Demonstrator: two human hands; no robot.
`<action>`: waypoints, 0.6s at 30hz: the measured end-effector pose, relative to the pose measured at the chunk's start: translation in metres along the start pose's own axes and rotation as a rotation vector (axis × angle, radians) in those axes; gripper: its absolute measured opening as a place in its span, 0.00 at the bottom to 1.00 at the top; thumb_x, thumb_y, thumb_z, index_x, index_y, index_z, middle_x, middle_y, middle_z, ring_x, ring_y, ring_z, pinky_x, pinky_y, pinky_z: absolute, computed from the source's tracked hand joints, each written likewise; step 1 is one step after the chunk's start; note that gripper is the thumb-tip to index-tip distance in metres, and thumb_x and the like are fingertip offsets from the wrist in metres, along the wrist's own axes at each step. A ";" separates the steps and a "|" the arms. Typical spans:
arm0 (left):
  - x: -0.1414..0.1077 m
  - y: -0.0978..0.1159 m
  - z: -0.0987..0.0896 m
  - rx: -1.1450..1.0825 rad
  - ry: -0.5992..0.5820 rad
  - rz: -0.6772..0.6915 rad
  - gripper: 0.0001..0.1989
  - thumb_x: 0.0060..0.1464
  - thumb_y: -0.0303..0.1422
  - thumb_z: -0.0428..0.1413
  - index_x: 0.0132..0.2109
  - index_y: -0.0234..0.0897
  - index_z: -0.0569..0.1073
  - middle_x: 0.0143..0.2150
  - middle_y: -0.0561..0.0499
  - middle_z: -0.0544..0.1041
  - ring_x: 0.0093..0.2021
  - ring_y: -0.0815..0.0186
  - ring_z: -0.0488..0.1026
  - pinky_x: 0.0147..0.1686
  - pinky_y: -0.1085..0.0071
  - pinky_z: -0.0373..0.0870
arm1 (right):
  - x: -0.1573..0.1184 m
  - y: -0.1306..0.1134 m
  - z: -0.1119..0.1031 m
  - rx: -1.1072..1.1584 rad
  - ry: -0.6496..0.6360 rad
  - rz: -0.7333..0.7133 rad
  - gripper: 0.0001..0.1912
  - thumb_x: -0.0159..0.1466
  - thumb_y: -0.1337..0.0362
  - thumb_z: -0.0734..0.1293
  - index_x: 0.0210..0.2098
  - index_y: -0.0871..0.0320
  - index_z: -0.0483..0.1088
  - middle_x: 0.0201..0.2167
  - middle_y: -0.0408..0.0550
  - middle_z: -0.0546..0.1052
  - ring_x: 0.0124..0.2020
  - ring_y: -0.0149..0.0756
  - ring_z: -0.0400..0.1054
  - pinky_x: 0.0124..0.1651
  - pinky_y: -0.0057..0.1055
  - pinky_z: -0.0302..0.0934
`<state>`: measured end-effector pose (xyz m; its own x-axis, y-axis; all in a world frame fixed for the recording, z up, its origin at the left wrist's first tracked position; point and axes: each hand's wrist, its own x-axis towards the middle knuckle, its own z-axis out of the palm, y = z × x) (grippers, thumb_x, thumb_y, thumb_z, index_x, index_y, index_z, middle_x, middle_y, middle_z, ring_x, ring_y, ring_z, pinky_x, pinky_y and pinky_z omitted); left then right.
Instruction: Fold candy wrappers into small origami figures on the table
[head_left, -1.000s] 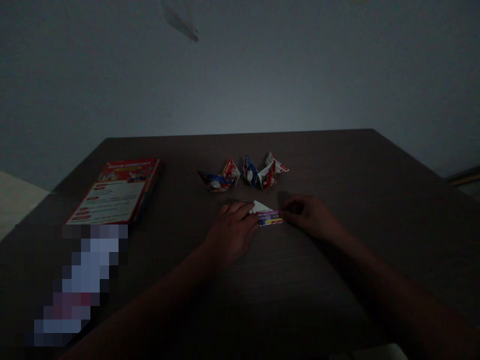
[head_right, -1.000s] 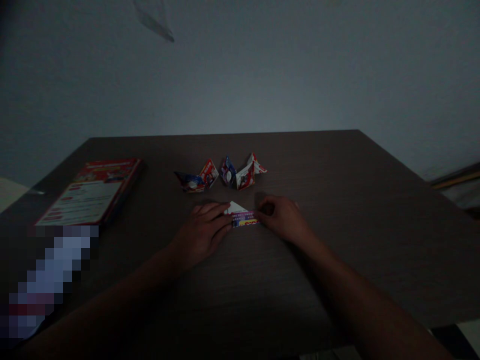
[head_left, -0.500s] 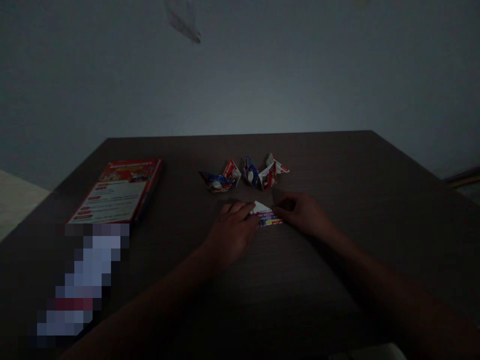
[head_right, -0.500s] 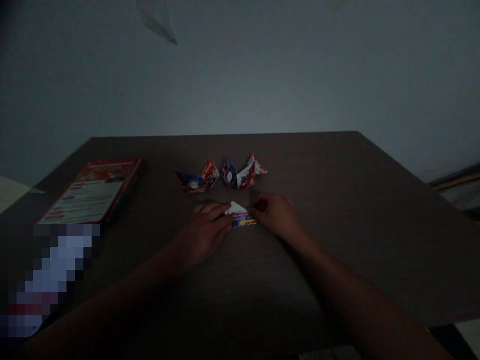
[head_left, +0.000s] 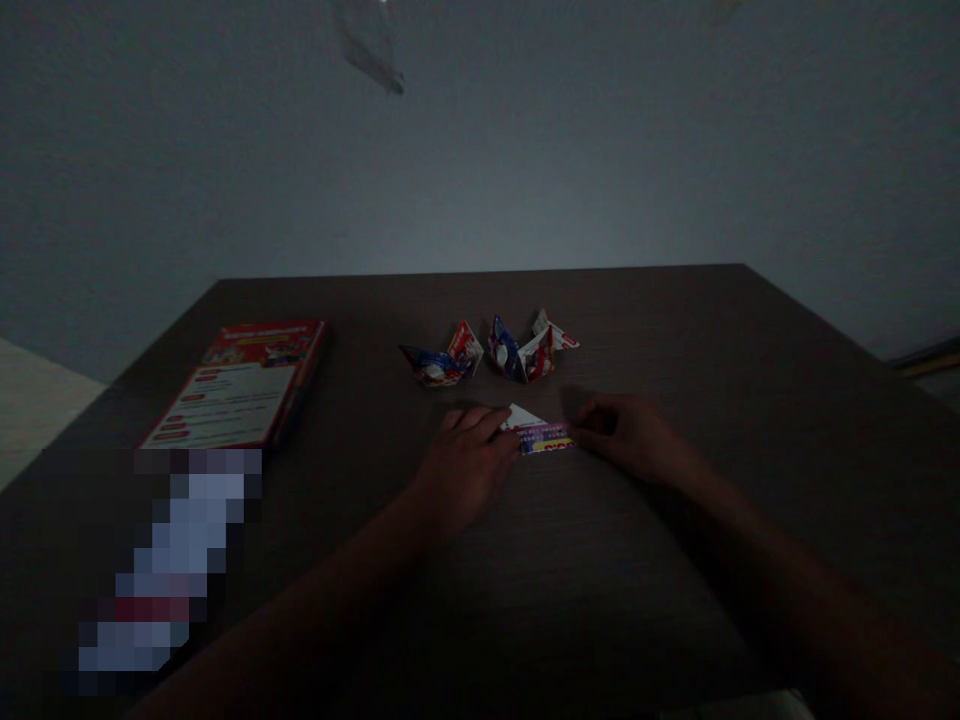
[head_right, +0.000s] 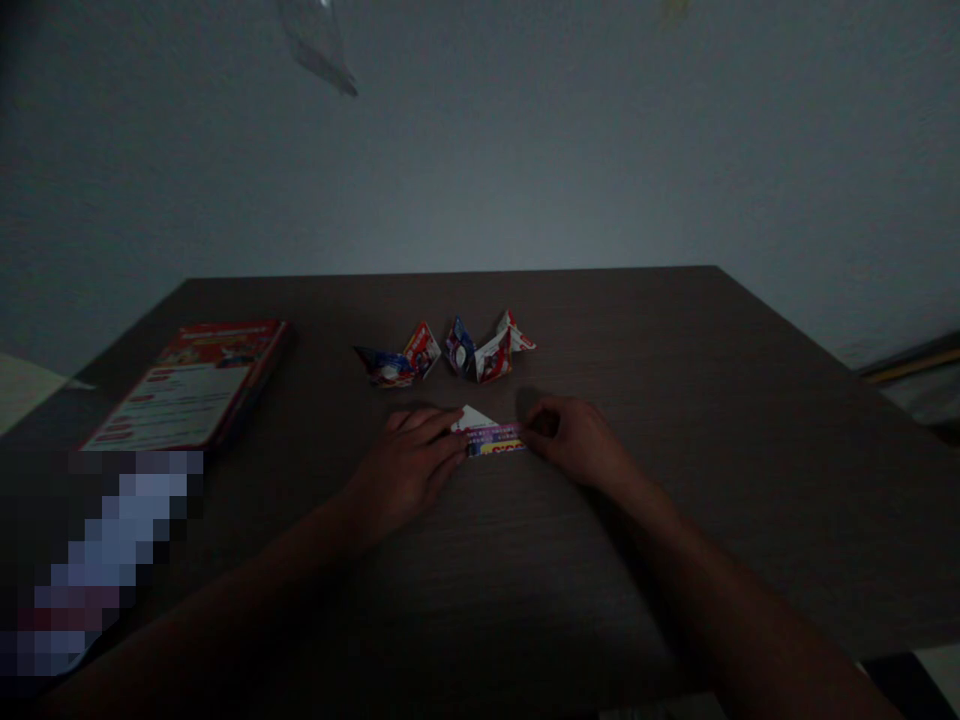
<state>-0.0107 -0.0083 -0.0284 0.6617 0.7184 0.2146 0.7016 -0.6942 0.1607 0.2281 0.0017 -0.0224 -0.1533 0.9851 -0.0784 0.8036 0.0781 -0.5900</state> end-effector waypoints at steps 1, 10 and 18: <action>0.000 0.000 0.000 -0.003 0.004 0.006 0.14 0.62 0.34 0.45 0.48 0.39 0.72 0.56 0.44 0.69 0.54 0.57 0.63 0.50 0.56 0.58 | 0.000 0.000 0.000 0.013 0.002 -0.006 0.10 0.55 0.58 0.66 0.31 0.58 0.72 0.22 0.43 0.72 0.24 0.32 0.65 0.25 0.26 0.55; 0.001 0.002 0.001 -0.020 0.016 0.003 0.13 0.61 0.32 0.45 0.48 0.37 0.71 0.57 0.44 0.68 0.54 0.56 0.62 0.50 0.56 0.58 | -0.002 -0.017 0.014 -0.060 0.036 -0.237 0.06 0.58 0.63 0.65 0.32 0.56 0.74 0.29 0.45 0.76 0.31 0.35 0.67 0.35 0.31 0.58; 0.001 -0.004 0.000 -0.077 -0.009 0.000 0.13 0.61 0.35 0.47 0.49 0.39 0.69 0.58 0.46 0.67 0.55 0.56 0.61 0.50 0.57 0.57 | -0.003 -0.009 0.011 -0.112 0.000 -0.305 0.13 0.56 0.56 0.69 0.38 0.56 0.73 0.33 0.47 0.75 0.36 0.38 0.68 0.39 0.33 0.59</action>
<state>-0.0127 -0.0048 -0.0292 0.6639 0.7189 0.2062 0.6797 -0.6950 0.2346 0.2155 -0.0032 -0.0257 -0.3968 0.9136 0.0884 0.7792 0.3861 -0.4938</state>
